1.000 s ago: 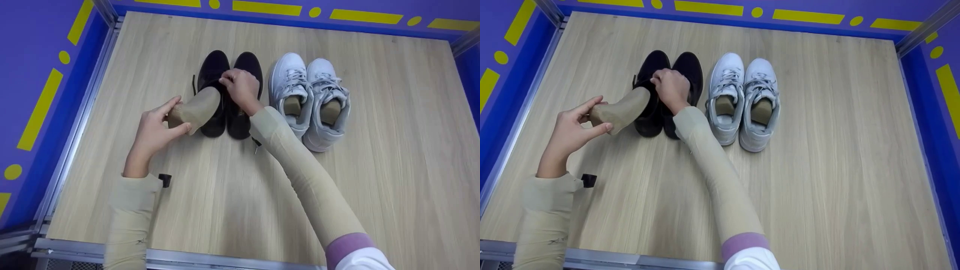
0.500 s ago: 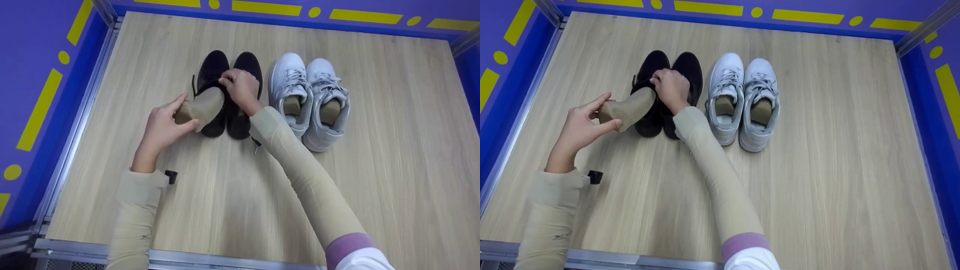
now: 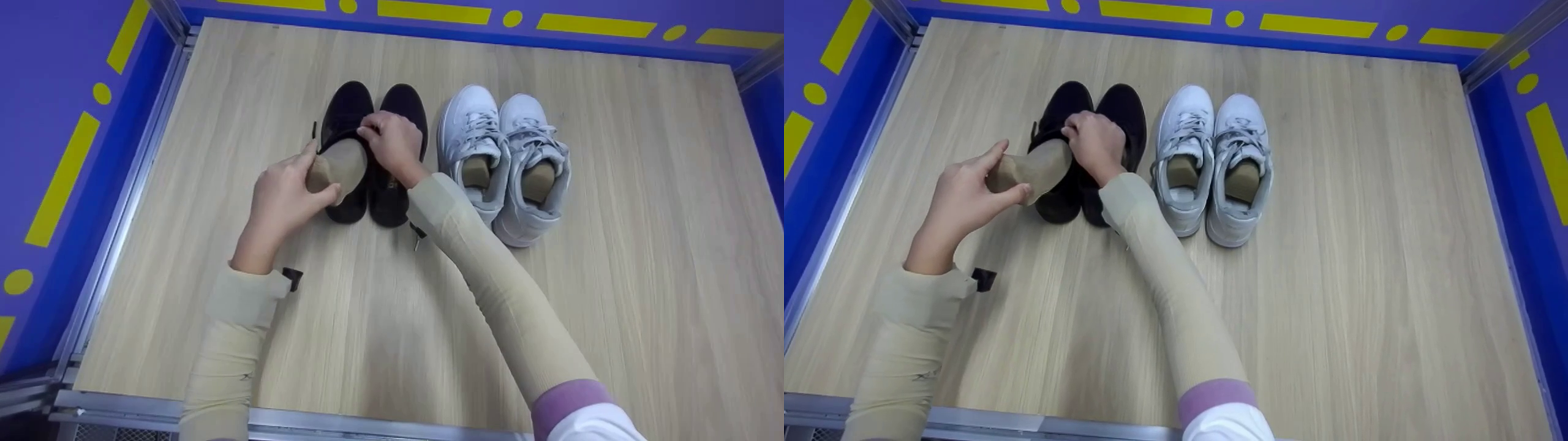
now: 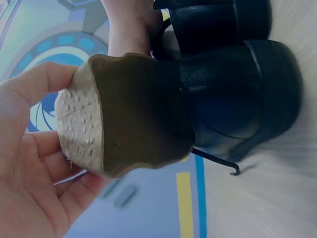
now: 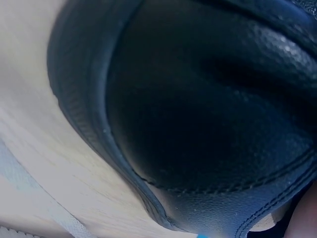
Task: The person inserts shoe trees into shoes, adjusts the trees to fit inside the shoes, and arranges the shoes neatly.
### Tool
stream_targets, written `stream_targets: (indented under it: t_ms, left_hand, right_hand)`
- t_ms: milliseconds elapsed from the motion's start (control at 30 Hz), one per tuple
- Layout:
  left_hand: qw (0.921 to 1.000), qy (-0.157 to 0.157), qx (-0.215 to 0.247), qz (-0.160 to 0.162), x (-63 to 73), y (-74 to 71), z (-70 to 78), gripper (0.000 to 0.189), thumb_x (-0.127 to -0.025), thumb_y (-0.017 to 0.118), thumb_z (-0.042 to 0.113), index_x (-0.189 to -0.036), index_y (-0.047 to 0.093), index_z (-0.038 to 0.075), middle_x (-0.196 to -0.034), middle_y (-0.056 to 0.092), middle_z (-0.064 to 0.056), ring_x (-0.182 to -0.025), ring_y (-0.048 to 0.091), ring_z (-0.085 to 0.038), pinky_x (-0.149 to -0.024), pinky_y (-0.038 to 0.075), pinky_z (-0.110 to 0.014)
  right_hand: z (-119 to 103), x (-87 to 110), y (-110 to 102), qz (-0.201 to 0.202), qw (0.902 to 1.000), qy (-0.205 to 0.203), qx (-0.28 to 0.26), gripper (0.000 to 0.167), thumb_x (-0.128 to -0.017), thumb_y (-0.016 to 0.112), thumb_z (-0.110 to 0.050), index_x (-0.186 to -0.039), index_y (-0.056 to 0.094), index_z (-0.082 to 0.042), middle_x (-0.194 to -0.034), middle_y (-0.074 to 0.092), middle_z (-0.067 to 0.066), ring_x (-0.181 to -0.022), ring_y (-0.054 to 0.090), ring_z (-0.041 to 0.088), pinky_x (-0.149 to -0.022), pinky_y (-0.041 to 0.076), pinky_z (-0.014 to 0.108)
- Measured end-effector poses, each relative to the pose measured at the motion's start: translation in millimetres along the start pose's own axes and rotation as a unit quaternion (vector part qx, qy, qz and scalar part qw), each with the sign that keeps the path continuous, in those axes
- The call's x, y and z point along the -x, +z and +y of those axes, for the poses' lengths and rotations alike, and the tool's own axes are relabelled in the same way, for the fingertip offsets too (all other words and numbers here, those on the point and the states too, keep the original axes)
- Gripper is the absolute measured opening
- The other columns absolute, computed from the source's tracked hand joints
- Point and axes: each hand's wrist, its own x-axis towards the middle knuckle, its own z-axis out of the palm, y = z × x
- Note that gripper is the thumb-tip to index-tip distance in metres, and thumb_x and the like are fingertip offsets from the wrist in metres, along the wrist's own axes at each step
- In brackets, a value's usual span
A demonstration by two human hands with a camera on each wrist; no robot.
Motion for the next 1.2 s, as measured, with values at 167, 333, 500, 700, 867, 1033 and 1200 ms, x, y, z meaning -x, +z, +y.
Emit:
stream_targets:
  t_ms: [167, 333, 500, 700, 867, 1033, 1200]
  left_hand:
    - [0.9991, 0.022, -0.036, 0.007, -6.4, 5.2, 7.6, 0.068, -0.073, 0.061, 0.033, -0.132, 0.041, 0.007, -0.113, 0.059, -0.016, -0.102, 0.055, -0.033, -0.084, 0.042, -0.045]
    - [0.9984, 0.032, -0.045, 0.013, -8.3, 9.5, 7.6, 0.066, -0.073, 0.06, 0.032, -0.131, 0.042, 0.008, -0.11, 0.06, -0.016, -0.1, 0.055, -0.035, -0.084, 0.042, -0.045]
    - [0.9986, 0.028, -0.01, 0.043, -6.2, 16.9, 4.0, 0.065, -0.075, 0.06, 0.033, -0.133, 0.041, 0.01, -0.118, 0.057, -0.014, -0.106, 0.052, -0.034, -0.088, 0.041, -0.045]
    - [0.9941, 0.035, 0.051, 0.089, -2.2, 29.3, 1.1, 0.063, -0.079, 0.058, 0.028, -0.135, 0.036, 0.009, -0.123, 0.052, -0.014, -0.108, 0.052, -0.032, -0.089, 0.041, -0.042]
    - [0.9939, 0.052, 0.026, 0.094, -4.8, 26.6, 3.7, 0.06, -0.079, 0.059, 0.022, -0.134, 0.038, 0.008, -0.12, 0.054, -0.016, -0.1, 0.056, -0.032, -0.078, 0.046, -0.044]
    - [0.9954, 0.057, -0.012, 0.076, -9.7, 17.9, 8.0, 0.061, -0.077, 0.058, 0.021, -0.133, 0.039, 0.008, -0.119, 0.054, -0.016, -0.095, 0.058, -0.034, -0.076, 0.047, -0.045]
    - [0.9956, 0.062, -0.038, 0.059, -13.8, 12.5, 11.0, 0.061, -0.075, 0.056, 0.02, -0.133, 0.041, 0.009, -0.115, 0.056, -0.014, -0.087, 0.059, -0.035, -0.073, 0.046, -0.047]
  right_hand:
    - [1, -0.3, 0, -0.002, 1.0, -0.008, 0.002, 0.018, -0.083, 0.057, -0.037, -0.089, 0.068, -0.024, -0.096, 0.065, -0.011, -0.091, 0.06, 0.013, -0.076, 0.046, 0.034]
    - [2, -0.2, 0, 0.0, 0.9999, -0.015, -0.001, 0.018, -0.083, 0.057, -0.037, -0.088, 0.068, -0.023, -0.098, 0.065, -0.011, -0.091, 0.06, 0.012, -0.078, 0.046, 0.033]
    - [2, 0.1, 0, 0.003, 0.9999, -0.013, -0.003, 0.018, -0.082, 0.057, -0.038, -0.088, 0.068, -0.024, -0.1, 0.065, -0.012, -0.093, 0.06, 0.011, -0.079, 0.046, 0.032]
    - [2, -0.1, 1, 0.003, 0.9999, -0.013, -0.009, 0.018, -0.082, 0.058, -0.037, -0.088, 0.069, -0.023, -0.102, 0.065, -0.012, -0.094, 0.06, 0.011, -0.079, 0.046, 0.032]
    - [3, -0.1, 1, 0.007, 0.9998, -0.014, -0.013, 0.018, -0.082, 0.058, -0.037, -0.086, 0.069, -0.023, -0.101, 0.065, -0.012, -0.093, 0.06, 0.01, -0.079, 0.046, 0.031]
    - [3, 0.8, 2, 0.008, 0.9997, -0.012, -0.022, 0.017, -0.082, 0.058, -0.037, -0.086, 0.069, -0.025, -0.101, 0.064, -0.014, -0.093, 0.06, 0.009, -0.078, 0.046, 0.03]
    - [3, 1.4, 1, 0.008, 0.9996, -0.014, -0.023, 0.017, -0.082, 0.058, -0.037, -0.086, 0.069, -0.024, -0.103, 0.064, -0.014, -0.093, 0.06, 0.009, -0.078, 0.046, 0.03]
